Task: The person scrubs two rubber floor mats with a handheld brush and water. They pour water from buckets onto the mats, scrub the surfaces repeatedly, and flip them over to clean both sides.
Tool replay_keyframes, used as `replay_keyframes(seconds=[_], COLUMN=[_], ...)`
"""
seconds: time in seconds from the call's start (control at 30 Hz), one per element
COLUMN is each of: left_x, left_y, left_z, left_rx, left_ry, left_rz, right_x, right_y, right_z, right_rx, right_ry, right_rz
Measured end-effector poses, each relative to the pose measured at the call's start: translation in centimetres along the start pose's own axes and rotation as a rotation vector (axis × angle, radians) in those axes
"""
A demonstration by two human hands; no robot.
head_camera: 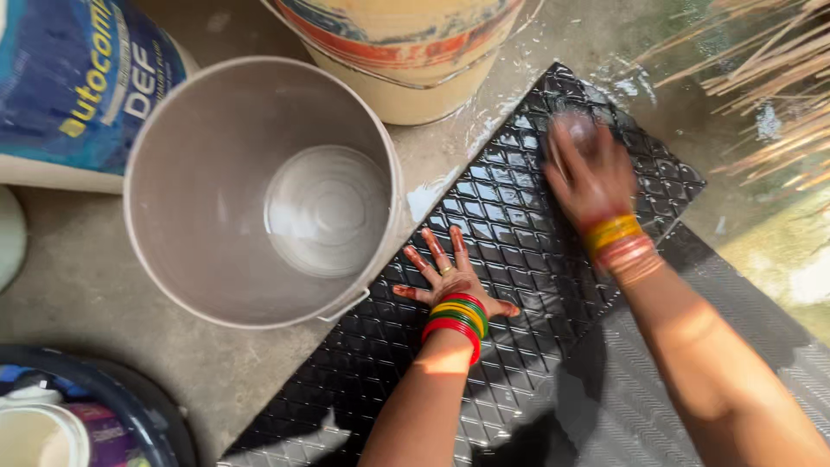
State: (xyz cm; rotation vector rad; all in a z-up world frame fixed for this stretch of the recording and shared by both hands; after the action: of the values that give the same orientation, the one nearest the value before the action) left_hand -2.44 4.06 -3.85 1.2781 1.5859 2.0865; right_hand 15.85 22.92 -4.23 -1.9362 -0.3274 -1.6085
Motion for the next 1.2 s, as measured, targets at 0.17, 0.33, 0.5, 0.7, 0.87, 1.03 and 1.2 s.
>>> replay_keyframes(seconds=[0.17,0.33,0.5,0.7,0.87,1.03,1.2], left_x=[-0.3,-1.2,-2.5,-9.7,-9.6,-8.0,-8.2], left_y=[-0.4,-1.3,-2.8,1.4,1.6,2.5,2.5], left_z=[0.5,0.5,1.9,10.5,9.6,9.8,10.1], left_rx=[-0.003,0.005,-0.083,-0.372,-0.335,-0.325,-0.299], left_ry=[-0.026,0.016,-0.083,-0.092,-0.135,-0.132,-0.145], left_rz=[-0.053,0.021,0.289,0.071,0.085,0.053,0.010], right_x=[2.9,-3.3,-1.2,3.3,-1.4,1.7,1.9], right_y=[6.4,-7.7,0.9,13.0,-2.2,2.7,12.0], right_z=[1.7,5.2,4.8,6.4,9.2,7.0,7.4], right_rx=[-0.029,-0.249,-0.207,-0.246,-0.410,-0.257,-0.233], right_ry=[0.104,0.047,-0.009,0.226,0.066,0.177,0.262], right_rz=[-0.117,-0.161,-0.115,-0.248,-0.164,-0.197,-0.296])
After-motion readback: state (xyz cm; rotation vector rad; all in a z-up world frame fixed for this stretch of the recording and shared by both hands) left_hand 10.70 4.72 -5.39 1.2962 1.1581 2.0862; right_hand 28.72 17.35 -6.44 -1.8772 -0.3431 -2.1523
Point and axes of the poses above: each hand's wrist, its own y-axis away from the middle knuckle, its own x-axis out of the back of the hand, z = x × y, the point moved 7 cm from there along -y, towards the middle knuckle, and after that the axes turned 3 degrees about x, right-handed, at the moved point
